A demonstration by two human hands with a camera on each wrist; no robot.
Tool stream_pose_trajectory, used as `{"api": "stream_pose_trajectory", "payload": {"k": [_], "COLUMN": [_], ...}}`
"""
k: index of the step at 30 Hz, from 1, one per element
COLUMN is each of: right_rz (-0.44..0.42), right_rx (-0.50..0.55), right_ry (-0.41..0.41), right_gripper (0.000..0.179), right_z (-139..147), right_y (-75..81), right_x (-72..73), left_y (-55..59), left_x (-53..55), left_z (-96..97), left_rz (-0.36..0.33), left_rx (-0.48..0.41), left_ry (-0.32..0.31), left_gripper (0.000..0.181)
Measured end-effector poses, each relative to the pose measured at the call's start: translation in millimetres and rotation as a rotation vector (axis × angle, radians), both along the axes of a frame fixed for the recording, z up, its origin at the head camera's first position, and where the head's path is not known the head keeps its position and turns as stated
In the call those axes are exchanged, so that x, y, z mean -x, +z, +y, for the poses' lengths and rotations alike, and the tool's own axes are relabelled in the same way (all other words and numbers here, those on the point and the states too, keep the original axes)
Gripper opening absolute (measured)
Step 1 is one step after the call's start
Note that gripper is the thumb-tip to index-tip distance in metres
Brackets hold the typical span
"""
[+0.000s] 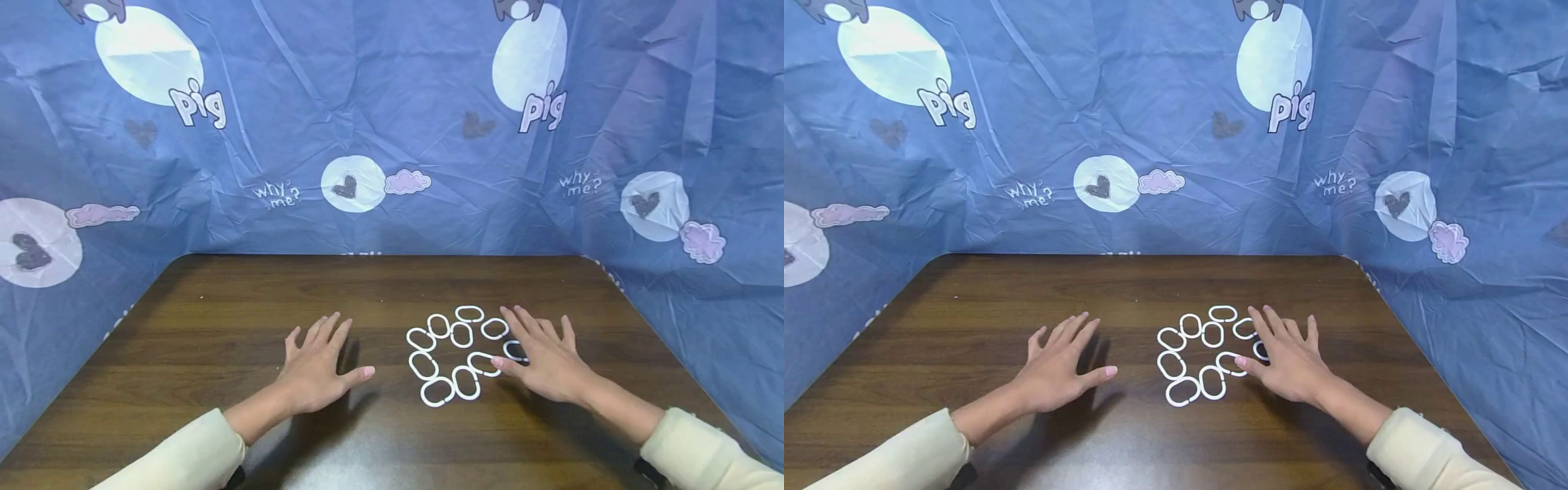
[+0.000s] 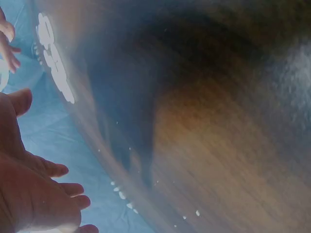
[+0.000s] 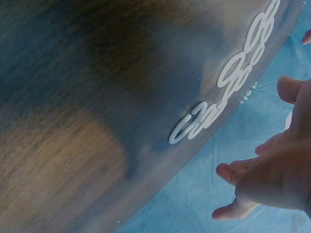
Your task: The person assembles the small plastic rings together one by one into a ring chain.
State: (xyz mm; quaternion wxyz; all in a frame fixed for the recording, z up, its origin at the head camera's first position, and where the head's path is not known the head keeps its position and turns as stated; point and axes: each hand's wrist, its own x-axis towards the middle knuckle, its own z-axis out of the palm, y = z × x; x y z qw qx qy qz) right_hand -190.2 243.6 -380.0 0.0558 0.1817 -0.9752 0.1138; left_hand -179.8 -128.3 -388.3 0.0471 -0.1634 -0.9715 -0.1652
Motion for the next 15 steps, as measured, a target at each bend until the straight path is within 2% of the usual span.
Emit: {"api": "stream_pose_trajectory", "payload": {"k": [6, 15], "right_rz": [0.0, 0.003], "right_rx": [0.036, 0.034], "right_ry": [0.061, 0.094], "right_gripper": [0.081, 0.08], "right_z": [-1.1, -1.6], "right_y": [-3.3, -5.6], "right_x": [0.1, -0.1], "left_y": [-1.6, -2.7], "left_x": [-0.6, 0.3], "left_z": [4.3, 10.6], "left_rz": [0.018, 0.045], "left_rx": [-0.008, -0.029], "left_ry": [0.001, -0.007], "left_gripper": [0.089, 0.088]}}
